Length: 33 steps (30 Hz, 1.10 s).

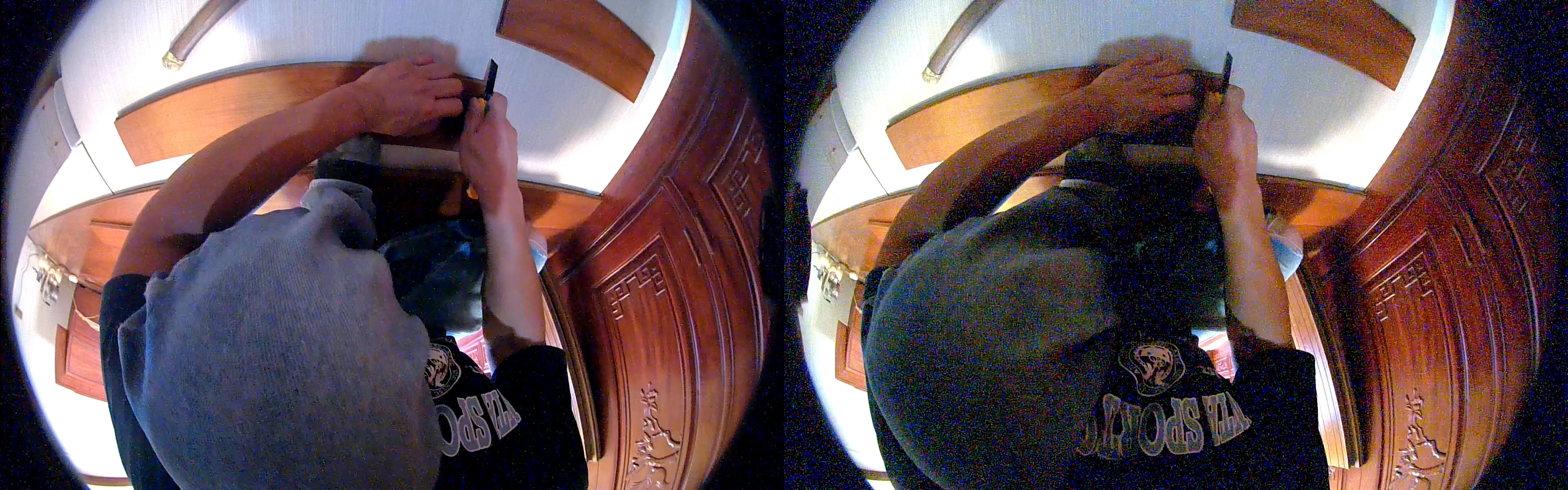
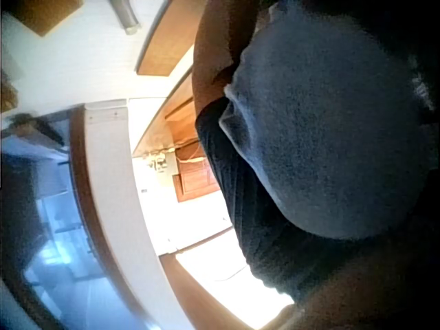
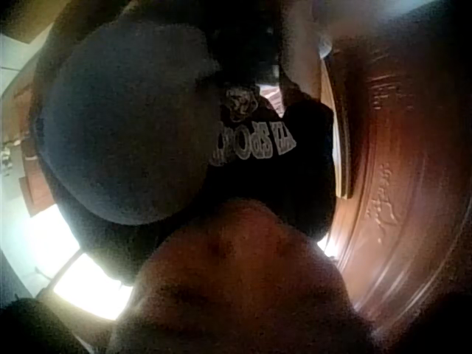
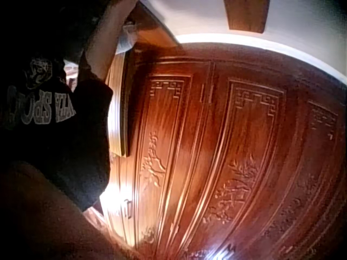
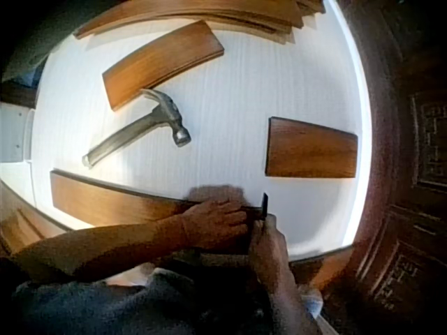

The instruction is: The person installs wooden planks on a floor, using a hammer to tap them into place and a nail gun to secure them. They also use a utility knife to trim the planks and a pencil to mark measurements.

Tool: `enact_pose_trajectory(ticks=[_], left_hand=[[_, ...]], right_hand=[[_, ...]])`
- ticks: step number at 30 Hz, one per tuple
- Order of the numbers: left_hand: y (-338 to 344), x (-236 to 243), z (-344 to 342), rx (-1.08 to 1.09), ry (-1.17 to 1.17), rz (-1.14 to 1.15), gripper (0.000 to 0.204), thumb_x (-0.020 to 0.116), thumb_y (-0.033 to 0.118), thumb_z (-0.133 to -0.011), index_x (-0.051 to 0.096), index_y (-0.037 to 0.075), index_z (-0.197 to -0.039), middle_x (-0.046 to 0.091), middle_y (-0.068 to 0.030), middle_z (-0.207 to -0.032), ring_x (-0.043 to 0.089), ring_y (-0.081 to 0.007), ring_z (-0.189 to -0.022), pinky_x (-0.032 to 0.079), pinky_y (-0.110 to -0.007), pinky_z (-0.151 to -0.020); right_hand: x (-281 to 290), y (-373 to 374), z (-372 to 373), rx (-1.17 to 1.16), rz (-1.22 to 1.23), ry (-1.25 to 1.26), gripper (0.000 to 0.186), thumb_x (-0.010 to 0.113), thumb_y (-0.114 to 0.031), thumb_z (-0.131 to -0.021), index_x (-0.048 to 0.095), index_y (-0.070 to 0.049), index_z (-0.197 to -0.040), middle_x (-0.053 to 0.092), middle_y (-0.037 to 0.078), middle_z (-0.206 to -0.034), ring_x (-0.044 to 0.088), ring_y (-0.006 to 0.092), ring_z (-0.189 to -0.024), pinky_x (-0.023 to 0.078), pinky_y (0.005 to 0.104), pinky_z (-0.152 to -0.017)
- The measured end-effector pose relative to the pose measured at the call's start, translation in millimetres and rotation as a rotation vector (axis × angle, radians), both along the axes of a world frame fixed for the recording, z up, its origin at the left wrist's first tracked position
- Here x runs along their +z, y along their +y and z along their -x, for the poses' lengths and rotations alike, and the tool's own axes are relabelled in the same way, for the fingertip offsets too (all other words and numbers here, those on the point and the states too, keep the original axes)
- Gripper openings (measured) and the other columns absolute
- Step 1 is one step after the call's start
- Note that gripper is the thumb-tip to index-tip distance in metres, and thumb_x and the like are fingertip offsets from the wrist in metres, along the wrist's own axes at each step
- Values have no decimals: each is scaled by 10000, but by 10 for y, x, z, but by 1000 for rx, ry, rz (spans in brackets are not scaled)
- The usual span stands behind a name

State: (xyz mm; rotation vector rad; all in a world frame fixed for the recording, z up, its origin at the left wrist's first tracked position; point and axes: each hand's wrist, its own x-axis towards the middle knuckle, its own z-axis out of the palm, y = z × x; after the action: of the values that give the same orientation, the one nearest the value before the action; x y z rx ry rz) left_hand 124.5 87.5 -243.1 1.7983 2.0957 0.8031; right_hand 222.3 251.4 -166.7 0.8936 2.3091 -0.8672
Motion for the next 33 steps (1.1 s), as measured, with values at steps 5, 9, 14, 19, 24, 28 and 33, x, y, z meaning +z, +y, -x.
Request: enact_pose_trajectory(ticks=[5, 9, 14, 19, 24, 28, 33], left_hand=[[25, -5, -14, -16, -16, 39, 265, 669, 318, -865, 637, 175, -1086, 599, -29, -1130, 570, -258, -1201, 450, -452, -1073], [19, -32, -22, -2, 16, -8, 268, 669, 317, -863, 635, 171, -1085, 597, -31, -1126, 571, -257, -1189, 450, -442, -1067], [6, -10, -24, -12, 10, 20, 266, 660, 311, -866, 632, 172, -1092, 600, -34, -1135, 570, -255, -1194, 451, -441, -1061], [-19, -9, -42, 33, 25, -44, 263, 649, 303, -873, 632, 180, -1104, 605, -34, -1143, 568, -256, -1211, 453, -442, -1064], [-17, -9, -9, 13, 50, -31, 249, 630, 289, -888, 636, 176, -1110, 608, -32, -1143, 566, -263, -1220, 439, -444, -1086], [11, -20, -4, -25, 3, 60, 251, 622, 286, -894, 635, 184, -1122, 602, -23, -1157, 563, -257, -1226, 424, -448, -1103], [-4, -3, -22, -7, 10, 33, 273, 632, 308, -890, 637, 190, -1135, 599, -21, -1169, 562, -253, -1234, 427, -460, -1107]], right_hand=[[28, 32, 16, 28, 14, -24, 251, 474, -270, -1092, 474, -26, -1153, 668, 377, -910, 620, 602, -912, 474, 658, -728], [30, 56, 29, 56, 14, -36, 243, 484, -249, -1085, 470, -15, -1150, 665, 382, -915, 617, 602, -916, 473, 661, -731], [17, 77, 29, 90, 14, -86, 255, 486, -255, -1086, 470, -10, -1153, 664, 382, -909, 619, 599, -905, 473, 660, -738], [-16, 96, -1, 73, 29, -81, 271, 478, -285, -1094, 473, -23, -1160, 669, 372, -921, 622, 595, -911, 476, 654, -737], [-2, 61, -8, 40, -4, -23, 288, 468, -310, -1102, 472, -29, -1162, 674, 363, -937, 624, 595, -921, 483, 643, -738], [32, 43, 43, 14, 7, -47, 289, 473, -309, -1100, 476, -30, -1173, 673, 366, -952, 621, 595, -940, 483, 645, -756], [24, 49, 24, 14, 10, -52, 286, 477, -309, -1097, 482, -38, -1189, 674, 365, -957, 620, 596, -946, 480, 654, -762]])
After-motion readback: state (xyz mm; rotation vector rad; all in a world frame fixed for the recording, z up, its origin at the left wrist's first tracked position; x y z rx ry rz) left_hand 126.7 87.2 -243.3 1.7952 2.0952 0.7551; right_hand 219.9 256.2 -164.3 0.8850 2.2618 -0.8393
